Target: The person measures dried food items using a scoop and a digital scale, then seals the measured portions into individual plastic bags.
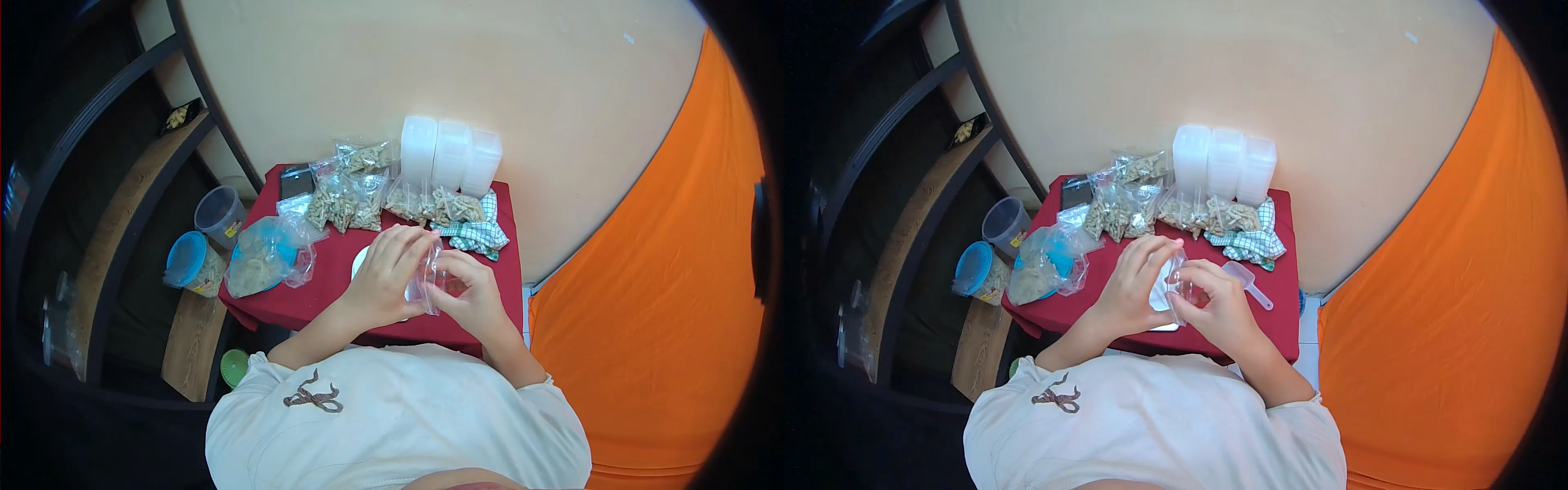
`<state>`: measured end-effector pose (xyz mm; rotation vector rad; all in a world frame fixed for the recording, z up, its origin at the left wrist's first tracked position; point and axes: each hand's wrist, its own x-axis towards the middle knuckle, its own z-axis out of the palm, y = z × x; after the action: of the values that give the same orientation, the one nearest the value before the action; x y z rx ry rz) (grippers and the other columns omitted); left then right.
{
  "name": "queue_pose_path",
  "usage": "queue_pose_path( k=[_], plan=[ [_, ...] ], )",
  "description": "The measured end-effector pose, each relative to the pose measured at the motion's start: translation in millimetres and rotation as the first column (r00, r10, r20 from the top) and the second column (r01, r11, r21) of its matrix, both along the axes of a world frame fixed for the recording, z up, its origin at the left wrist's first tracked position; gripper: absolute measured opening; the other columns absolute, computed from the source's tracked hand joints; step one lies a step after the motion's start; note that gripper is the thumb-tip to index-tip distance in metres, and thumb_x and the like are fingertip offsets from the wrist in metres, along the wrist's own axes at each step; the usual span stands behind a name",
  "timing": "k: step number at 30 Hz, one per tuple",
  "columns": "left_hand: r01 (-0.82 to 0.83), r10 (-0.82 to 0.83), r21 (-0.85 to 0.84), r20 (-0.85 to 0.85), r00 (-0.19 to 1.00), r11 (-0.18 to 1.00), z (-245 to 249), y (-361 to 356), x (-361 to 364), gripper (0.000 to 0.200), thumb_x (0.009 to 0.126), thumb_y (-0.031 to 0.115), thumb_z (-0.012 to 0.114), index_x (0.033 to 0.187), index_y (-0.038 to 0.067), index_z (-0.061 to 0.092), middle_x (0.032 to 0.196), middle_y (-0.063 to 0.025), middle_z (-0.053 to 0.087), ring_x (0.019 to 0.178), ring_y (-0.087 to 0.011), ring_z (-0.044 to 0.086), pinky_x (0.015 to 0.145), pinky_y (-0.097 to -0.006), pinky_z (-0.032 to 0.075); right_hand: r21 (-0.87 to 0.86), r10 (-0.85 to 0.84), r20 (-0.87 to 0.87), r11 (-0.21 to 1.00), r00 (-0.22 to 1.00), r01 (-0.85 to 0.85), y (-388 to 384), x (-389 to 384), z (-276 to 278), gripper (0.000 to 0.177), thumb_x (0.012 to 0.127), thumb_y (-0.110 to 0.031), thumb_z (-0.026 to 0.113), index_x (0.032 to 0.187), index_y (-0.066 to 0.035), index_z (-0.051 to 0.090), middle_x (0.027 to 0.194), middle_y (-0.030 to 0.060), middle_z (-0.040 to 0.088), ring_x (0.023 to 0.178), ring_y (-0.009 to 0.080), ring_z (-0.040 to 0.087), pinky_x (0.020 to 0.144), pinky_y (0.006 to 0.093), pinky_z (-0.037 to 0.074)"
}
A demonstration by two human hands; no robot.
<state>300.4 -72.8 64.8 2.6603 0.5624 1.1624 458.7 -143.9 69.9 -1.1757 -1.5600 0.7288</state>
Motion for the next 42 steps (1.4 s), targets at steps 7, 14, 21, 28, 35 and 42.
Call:
queue_pose_path(
  k=[7, 14, 21, 28, 35, 42],
  plan=[
    [0.063, -0.061, 0.08, -0.027, 0.998, 0.995, -6, 10, 7, 0.076, 0.054, 0.024, 0.075, 0.121, 0.004, 0.046, 0.112, -0.0139, 0.048, 0.107, -0.0314, 0.047, 0.097, -0.0455, 0.034, 0.1, -0.155, 0.307, 0.986, 0.939, 0.13, 7, 5, -9, 0.052, 0.064, -0.02, 0.077, 0.105, 0.004, 0.056, 0.111, 0.0157, 0.056, 0.092, 0.0277, 0.06, 0.078, 0.0346, 0.049],
    [0.15, -0.148, 0.118, -0.025, 0.989, 0.982, -39, 39, 3, 0.077, 0.048, 0.029, 0.075, 0.116, 0.005, 0.05, 0.11, -0.0124, 0.052, 0.104, -0.0291, 0.049, 0.096, -0.044, 0.035, 0.076, -0.203, 0.425, 0.979, 0.882, 0.188, 16, -6, -21, 0.06, 0.062, -0.028, 0.079, 0.108, 0.002, 0.054, 0.112, 0.0149, 0.054, 0.091, 0.0294, 0.059, 0.077, 0.0357, 0.049],
    [0.204, -0.216, -0.104, -0.122, 0.969, 0.973, -52, 58, -22, 0.072, 0.051, 0.034, 0.077, 0.112, 0.005, 0.051, 0.11, -0.0117, 0.053, 0.104, -0.0292, 0.051, 0.09, -0.0415, 0.037, -0.145, -0.124, 0.472, 0.966, 0.873, 0.215, 33, -23, -36, 0.058, 0.059, -0.026, 0.08, 0.105, 0.002, 0.056, 0.103, 0.0139, 0.057, 0.082, 0.0286, 0.06, 0.071, 0.037, 0.049],
    [0.158, -0.18, -0.114, -0.228, 0.957, 0.981, -63, 80, -57, 0.088, 0.053, 0.043, 0.075, 0.125, 0.005, 0.041, 0.113, -0.0121, 0.048, 0.105, -0.0295, 0.045, 0.094, -0.0437, 0.031, -0.243, -0.124, 0.092, 0.959, 0.988, 0.143, 54, -57, -54, 0.045, 0.065, -0.002, 0.075, 0.106, 0.0, 0.055, 0.089, 0.0044, 0.054, 0.066, 0.0076, 0.051, 0.058, 0.0235, 0.044],
    [0.159, -0.159, -0.009, -0.147, 0.976, 0.987, -79, 94, -72, 0.085, 0.053, 0.043, 0.076, 0.123, 0.006, 0.044, 0.112, -0.0107, 0.05, 0.106, -0.0276, 0.046, 0.093, -0.0447, 0.031, -0.272, -0.081, 0.127, 0.956, 0.989, 0.114, 62, -75, -58, 0.057, 0.063, 0.001, 0.075, 0.114, 0.001, 0.05, 0.116, 0.0122, 0.05, 0.067, 0.0143, 0.059, 0.058, 0.0247, 0.05],
    [0.224, -0.247, -0.127, -0.202, 0.948, 0.966, -93, 97, -72, 0.079, 0.054, 0.043, 0.076, 0.119, 0.009, 0.049, 0.111, -0.0068, 0.054, 0.103, -0.0244, 0.051, 0.092, -0.0454, 0.032, -0.191, -0.024, 0.339, 0.977, 0.941, 0.094, 61, -65, -67, 0.058, 0.063, -0.004, 0.077, 0.114, 0.002, 0.049, 0.11, 0.012, 0.052, 0.075, 0.016, 0.058, 0.06, 0.0256, 0.049]
  ],
)
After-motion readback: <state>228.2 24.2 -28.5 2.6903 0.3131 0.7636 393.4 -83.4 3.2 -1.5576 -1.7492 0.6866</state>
